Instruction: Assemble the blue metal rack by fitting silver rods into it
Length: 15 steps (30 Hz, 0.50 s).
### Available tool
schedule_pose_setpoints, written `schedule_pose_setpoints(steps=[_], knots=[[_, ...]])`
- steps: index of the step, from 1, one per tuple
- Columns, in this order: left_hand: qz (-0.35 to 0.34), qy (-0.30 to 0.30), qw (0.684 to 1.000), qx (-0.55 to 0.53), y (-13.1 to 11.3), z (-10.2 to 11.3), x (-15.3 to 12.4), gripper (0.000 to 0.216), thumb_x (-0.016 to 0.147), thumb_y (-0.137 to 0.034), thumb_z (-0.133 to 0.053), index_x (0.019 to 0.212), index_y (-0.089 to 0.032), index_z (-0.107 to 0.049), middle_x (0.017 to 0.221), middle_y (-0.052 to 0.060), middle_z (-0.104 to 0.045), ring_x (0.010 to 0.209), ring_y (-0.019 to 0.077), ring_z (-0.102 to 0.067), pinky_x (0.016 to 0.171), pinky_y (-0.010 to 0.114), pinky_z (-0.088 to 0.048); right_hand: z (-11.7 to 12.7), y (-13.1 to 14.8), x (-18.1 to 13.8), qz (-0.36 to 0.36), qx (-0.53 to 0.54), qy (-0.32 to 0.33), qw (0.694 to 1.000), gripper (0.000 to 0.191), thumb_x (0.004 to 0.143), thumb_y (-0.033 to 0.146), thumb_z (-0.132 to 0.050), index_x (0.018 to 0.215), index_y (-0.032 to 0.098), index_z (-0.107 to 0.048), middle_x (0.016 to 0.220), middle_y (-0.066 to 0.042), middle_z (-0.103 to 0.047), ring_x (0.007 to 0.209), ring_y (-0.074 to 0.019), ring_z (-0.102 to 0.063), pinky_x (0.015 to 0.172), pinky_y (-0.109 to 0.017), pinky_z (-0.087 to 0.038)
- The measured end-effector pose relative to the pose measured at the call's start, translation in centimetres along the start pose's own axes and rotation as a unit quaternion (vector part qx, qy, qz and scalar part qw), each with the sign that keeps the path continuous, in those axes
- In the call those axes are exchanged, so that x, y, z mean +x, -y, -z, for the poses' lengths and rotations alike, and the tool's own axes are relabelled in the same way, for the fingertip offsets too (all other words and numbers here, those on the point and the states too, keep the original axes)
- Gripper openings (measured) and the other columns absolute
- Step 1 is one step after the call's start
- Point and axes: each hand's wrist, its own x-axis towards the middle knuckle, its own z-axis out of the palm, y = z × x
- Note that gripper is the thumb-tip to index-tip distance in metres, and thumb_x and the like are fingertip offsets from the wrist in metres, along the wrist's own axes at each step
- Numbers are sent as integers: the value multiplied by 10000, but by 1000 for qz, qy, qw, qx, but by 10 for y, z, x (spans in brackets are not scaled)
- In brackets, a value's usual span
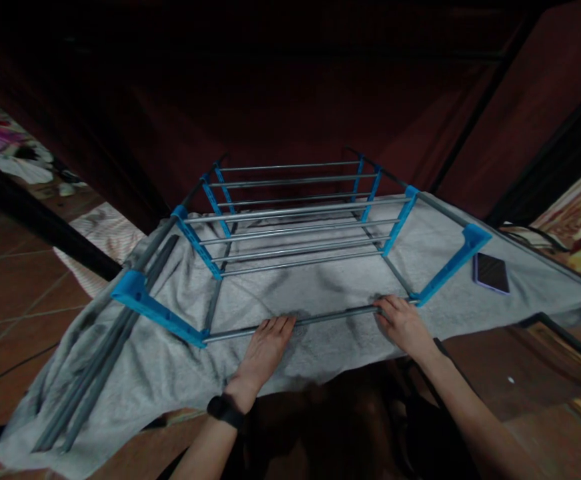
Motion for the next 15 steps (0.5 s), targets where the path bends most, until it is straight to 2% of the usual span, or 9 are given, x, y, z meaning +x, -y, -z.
schedule_pose_setpoints(steps=[4,11,15], knots=[[1,25,1000,5,-2,2,1,448,950,-57,-407,1342,-240,-523,1190,64,-673,1109,221,-629,1007,422,-487,3,4,2,14,-20,16,1000,260,940,218,-490,1166,217,-619,1117,-103,-665,1014,-263,-607,890,-388,-460],[13,30,999,2,-5,7,7,286,954,-85,-438,1165,-224,-573,1110,75,-670,1059,231,-631,950,405,-497,11,10,9,17,-41,42,998,170,956,209,-464,1040,211,-612,986,-93,-668,939,-265,-591,843,-377,-434],[17,39,999,-2,-7,9,8,272,954,-78,-431,1143,-217,-569,1097,74,-660,1045,221,-626,940,391,-499,14,10,10,20,-49,51,997,165,961,211,-465,1025,210,-617,956,-88,-669,929,-269,-592,819,-377,-427]])
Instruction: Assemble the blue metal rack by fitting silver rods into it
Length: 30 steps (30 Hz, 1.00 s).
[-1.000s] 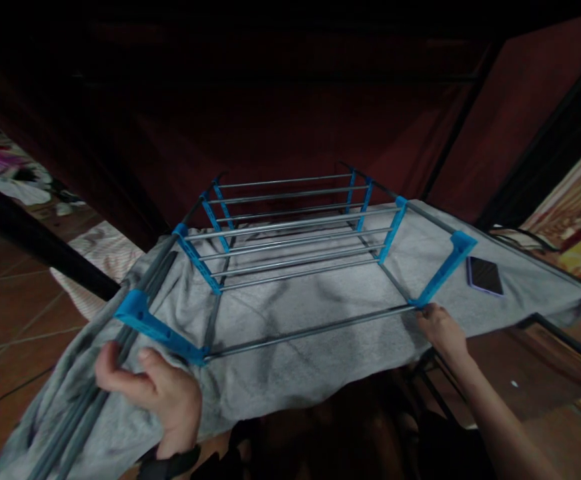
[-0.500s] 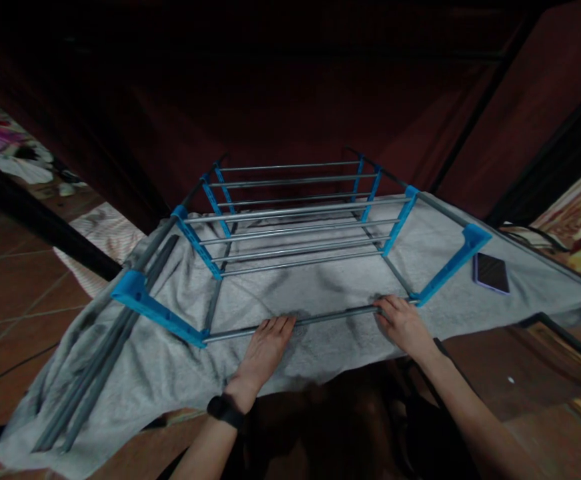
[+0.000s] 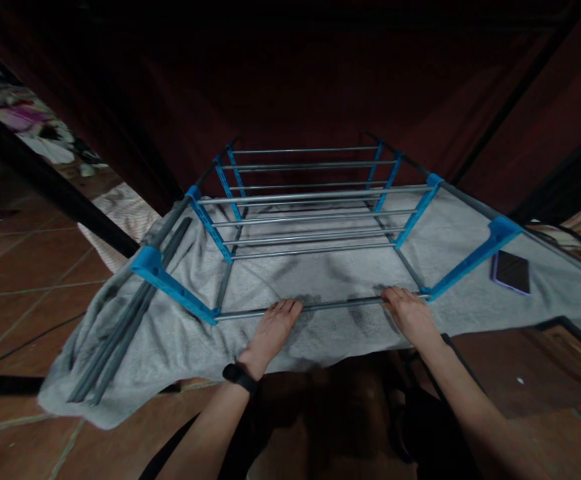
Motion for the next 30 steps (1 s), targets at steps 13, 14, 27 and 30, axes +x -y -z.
schedule_pose_setpoints(steps=[13,14,27,30], knots=[[21,-9,997,-77,-1,-5,3,204,987,-130,-413,1092,-206,-571,1042,73,-662,1020,213,-629,960,388,-488,0,-3,1,-6,24,9,1000,154,951,201,-487,996,215,-633,966,-84,-683,940,-268,-608,815,-376,-433],[21,-9,997,-78,-1,-4,3,205,989,-126,-407,1083,-206,-571,1032,69,-663,1005,209,-631,952,380,-489,0,-3,1,-8,25,10,1000,153,948,202,-489,992,218,-635,959,-82,-682,930,-265,-609,811,-375,-434],[6,-24,999,-29,-2,11,-4,271,989,-181,-462,1228,-208,-587,1132,82,-690,1058,218,-636,995,412,-480,-21,-8,-4,8,35,-24,999,215,948,248,-468,1083,200,-628,1016,-108,-686,956,-278,-636,896,-415,-475],[-21,-53,998,-30,-4,25,-12,297,996,-208,-461,1264,-212,-588,1170,96,-684,1076,220,-632,983,412,-487,-29,-3,-4,31,70,-33,997,276,955,278,-453,1157,200,-625,1096,-114,-697,1011,-278,-646,943,-440,-483]])
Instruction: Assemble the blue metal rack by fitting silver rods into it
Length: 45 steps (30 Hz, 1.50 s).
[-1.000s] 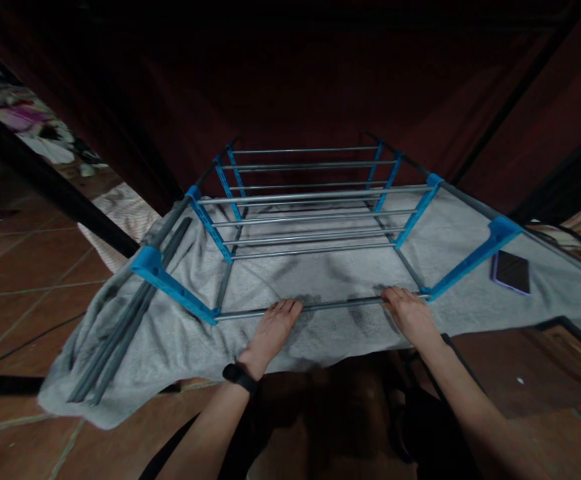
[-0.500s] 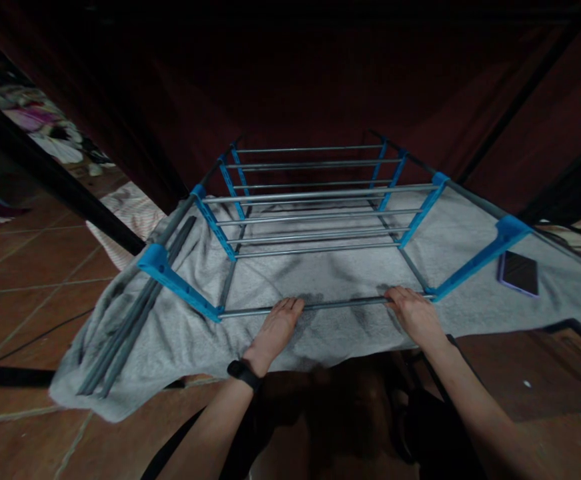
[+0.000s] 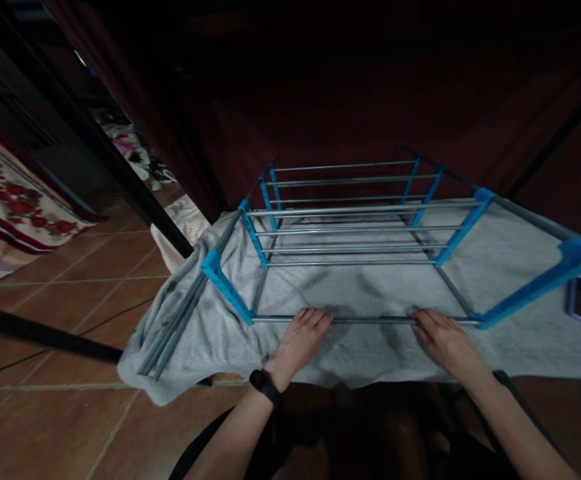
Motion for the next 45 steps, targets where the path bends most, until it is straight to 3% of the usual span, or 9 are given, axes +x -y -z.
schedule_pose_setpoints(steps=[4,7,10,12,15,18,25,37,45], knots=[[-10,-142,990,-14,-1,24,-22,320,986,-143,-439,1244,-235,-604,1085,77,-705,1023,206,-644,905,381,-502,-7,11,1,26,31,-2,999,386,908,204,-437,1257,231,-599,1202,-94,-692,1098,-265,-643,992,-454,-478],[74,-303,950,-18,8,46,-46,227,965,-162,-483,1110,-248,-635,961,51,-694,932,204,-646,865,386,-508,-10,19,2,41,41,-11,998,484,855,143,-433,1310,229,-575,1262,-92,-675,1162,-260,-625,1025,-450,-468],[226,-462,858,-13,35,68,-69,100,949,-252,-519,984,-233,-611,927,49,-660,926,220,-633,891,407,-506,-12,24,4,42,44,-18,998,488,852,134,-426,1307,215,-581,1244,-101,-682,1168,-263,-626,1027,-451,-472],[350,-504,789,-12,63,79,-84,142,948,-309,-512,1034,-224,-585,1016,73,-643,995,228,-622,921,395,-500,-14,28,5,43,46,-20,998,471,859,141,-429,1294,221,-591,1241,-100,-684,1161,-263,-632,1025,-455,-475],[512,-370,775,15,107,87,-106,244,931,-257,-456,1145,-180,-543,1199,138,-613,1169,259,-577,1004,411,-463,-19,33,6,57,51,-23,997,448,875,146,-427,1284,221,-593,1259,-95,-681,1168,-257,-629,1032,-447,-474],[576,-290,764,27,135,85,-127,281,846,-172,-485,1103,-113,-583,1107,201,-631,1149,362,-584,986,541,-445,-26,38,7,68,50,-28,996,450,884,146,-418,1300,212,-578,1274,-100,-677,1179,-259,-628,1037,-451,-475],[615,-72,772,143,142,74,-153,345,887,-144,-407,1158,-66,-607,1145,250,-617,1146,382,-586,901,485,-465,-43,38,11,96,31,-46,994,486,861,87,-407,1305,197,-570,1257,-105,-690,1177,-256,-647,1031,-444,-497],[641,-100,759,54,152,72,-149,320,879,-149,-422,1139,-96,-602,1194,257,-613,1101,381,-640,836,454,-496,-57,46,20,112,26,-77,990,520,840,61,-403,1288,234,-602,1250,-72,-705,1146,-235,-675,1000,-399,-535],[646,-212,719,-144,164,76,-150,67,780,-250,-591,830,-206,-600,728,89,-669,781,287,-687,641,344,-488,-61,47,21,120,28,-80,989,511,836,61,-411,1275,237,-606,1242,-76,-708,1138,-242,-680,1006,-417,-533]])
